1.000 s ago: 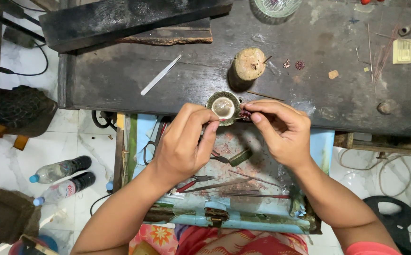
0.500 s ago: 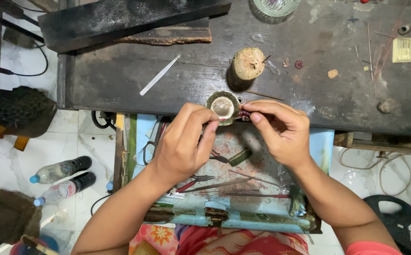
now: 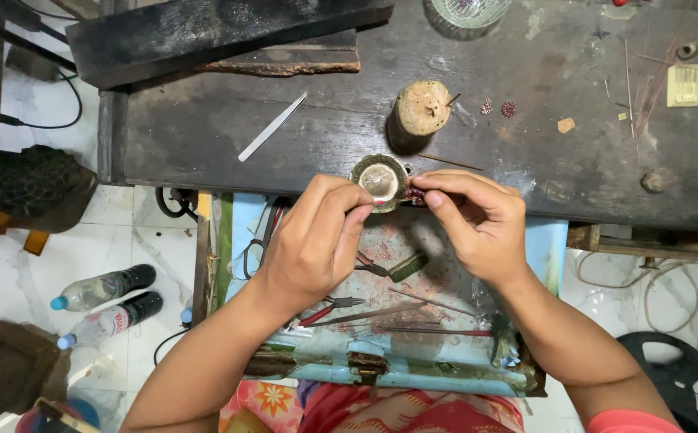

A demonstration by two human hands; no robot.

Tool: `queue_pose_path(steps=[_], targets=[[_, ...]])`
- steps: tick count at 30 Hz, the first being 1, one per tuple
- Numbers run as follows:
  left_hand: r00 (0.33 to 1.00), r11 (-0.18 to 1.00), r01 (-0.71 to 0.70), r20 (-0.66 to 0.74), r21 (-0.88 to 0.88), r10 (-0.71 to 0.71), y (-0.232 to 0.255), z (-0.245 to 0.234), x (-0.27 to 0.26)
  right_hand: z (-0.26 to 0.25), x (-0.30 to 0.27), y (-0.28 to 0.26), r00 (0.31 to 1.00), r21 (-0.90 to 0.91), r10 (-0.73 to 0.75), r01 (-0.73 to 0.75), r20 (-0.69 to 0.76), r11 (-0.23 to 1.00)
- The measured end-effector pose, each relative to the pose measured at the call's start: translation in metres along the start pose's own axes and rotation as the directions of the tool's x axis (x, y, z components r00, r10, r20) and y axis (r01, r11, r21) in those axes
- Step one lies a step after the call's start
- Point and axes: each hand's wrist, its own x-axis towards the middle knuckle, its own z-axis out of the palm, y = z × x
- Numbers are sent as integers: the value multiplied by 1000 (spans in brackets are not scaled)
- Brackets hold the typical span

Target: Soldering a small jewelry component using a torch and tweezers at a workbench.

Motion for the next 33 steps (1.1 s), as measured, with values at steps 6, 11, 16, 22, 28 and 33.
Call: queue_pose_path(steps=[6,11,16,22,28,33], targets=[[1000,1000,-8,1,-5,8,-3,1,-2,-2,0,0,1000,-37,3,-2,17,999],[1000,1000,-11,6,1,11,-3,0,-1,0,-1,0,1000,-30,6,-5,10,1000],[1000,1000,-12,16,6,12,-3,-1,-1,1,-1,1,1000,-15,6,-6,9,1000],[1000,1000,-9,20,2,9,-3,0,-2,0,-2,0,1000,-24,8,-8,12,1000],[999,1000,30,-38,8,-30,-1,-2,-1,0,-2,0,1000,-24,7,-7,3,1000],[984,992,130,-119,-7,-130,-3,-5,1,0,-2,0,1000,-14,7,-7,-9,1000]])
